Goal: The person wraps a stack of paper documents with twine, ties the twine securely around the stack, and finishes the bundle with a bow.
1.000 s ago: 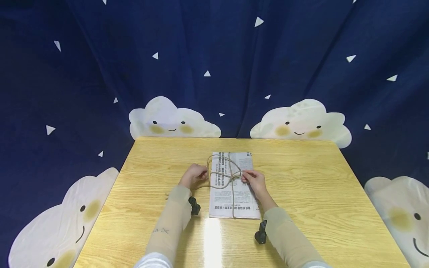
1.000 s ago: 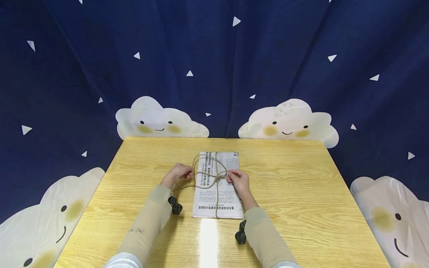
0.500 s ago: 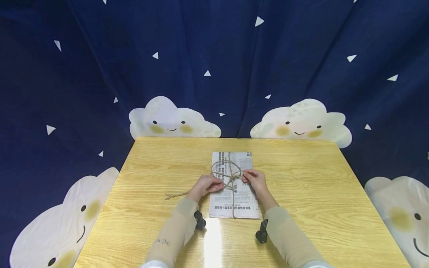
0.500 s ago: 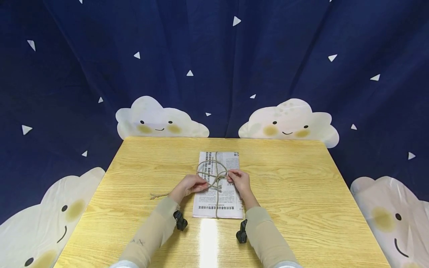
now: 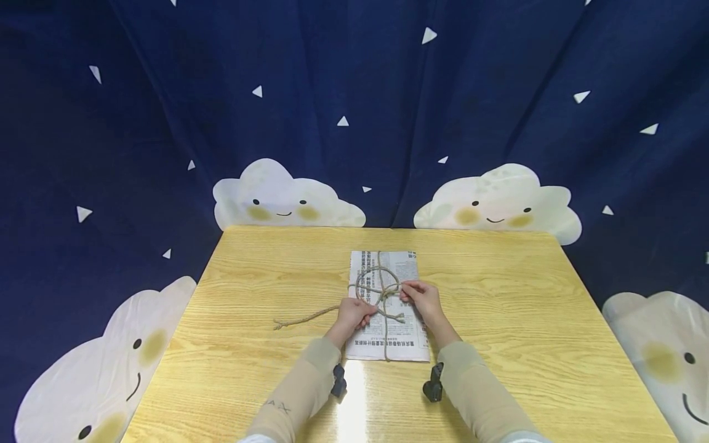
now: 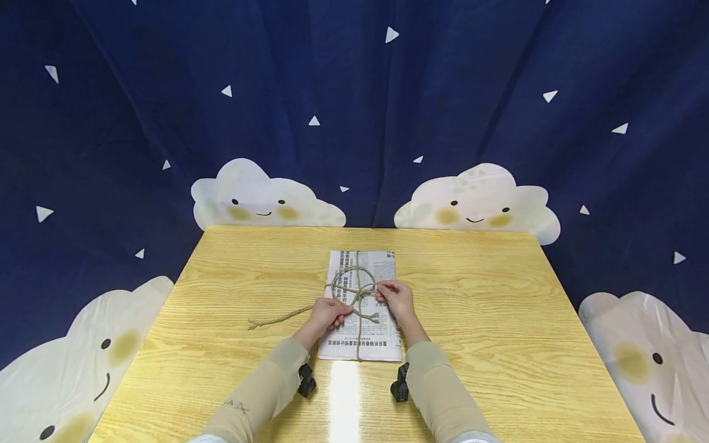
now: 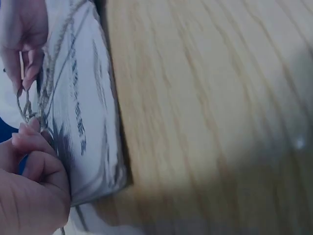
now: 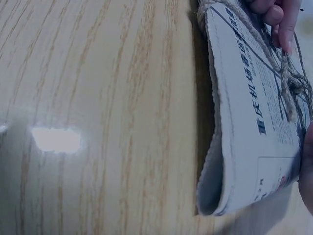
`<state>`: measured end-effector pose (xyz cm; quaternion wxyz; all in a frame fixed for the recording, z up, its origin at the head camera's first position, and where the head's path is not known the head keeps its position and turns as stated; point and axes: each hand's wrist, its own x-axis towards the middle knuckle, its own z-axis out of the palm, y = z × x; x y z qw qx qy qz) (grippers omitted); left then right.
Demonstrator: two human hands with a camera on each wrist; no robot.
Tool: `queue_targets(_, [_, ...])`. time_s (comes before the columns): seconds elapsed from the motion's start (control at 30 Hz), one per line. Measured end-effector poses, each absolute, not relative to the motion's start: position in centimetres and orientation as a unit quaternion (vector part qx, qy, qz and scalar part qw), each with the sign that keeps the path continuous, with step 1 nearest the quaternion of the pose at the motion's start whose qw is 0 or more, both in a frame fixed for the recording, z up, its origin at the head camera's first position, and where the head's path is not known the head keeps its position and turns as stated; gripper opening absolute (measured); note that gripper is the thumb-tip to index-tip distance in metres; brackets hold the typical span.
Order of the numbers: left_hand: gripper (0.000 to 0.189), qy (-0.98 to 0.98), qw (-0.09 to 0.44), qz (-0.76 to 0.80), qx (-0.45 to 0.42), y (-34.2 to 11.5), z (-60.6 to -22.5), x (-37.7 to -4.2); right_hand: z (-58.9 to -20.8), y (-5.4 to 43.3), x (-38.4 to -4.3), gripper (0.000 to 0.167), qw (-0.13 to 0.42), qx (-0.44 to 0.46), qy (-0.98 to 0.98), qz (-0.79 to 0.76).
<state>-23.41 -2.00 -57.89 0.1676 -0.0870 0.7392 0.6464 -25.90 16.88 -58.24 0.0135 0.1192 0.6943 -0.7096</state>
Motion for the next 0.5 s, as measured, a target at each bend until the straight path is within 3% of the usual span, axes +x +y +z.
queue_targets(0.2, [0.038,0.818,0.147,0.553,-0.051,-2.6,-57.5,-24.4,-58.4,17.0,-25.9,0.024,0.016,0.114,0.694,-0.710])
queue_targets(0.4, [0.016,0.881,0.018,0.471,-0.040,-3.5,-56.4,-26.7,-58.4,17.1,-25.8,0.024,0.017,0.111,0.698,-0.707])
queue_targets(0.5, [0.010,0.888,-0.011,0.459,-0.035,-3.9,-56.6,-27.6,-58.5,17.0,-25.8,0.023,0.016,0.112,0.699,-0.706])
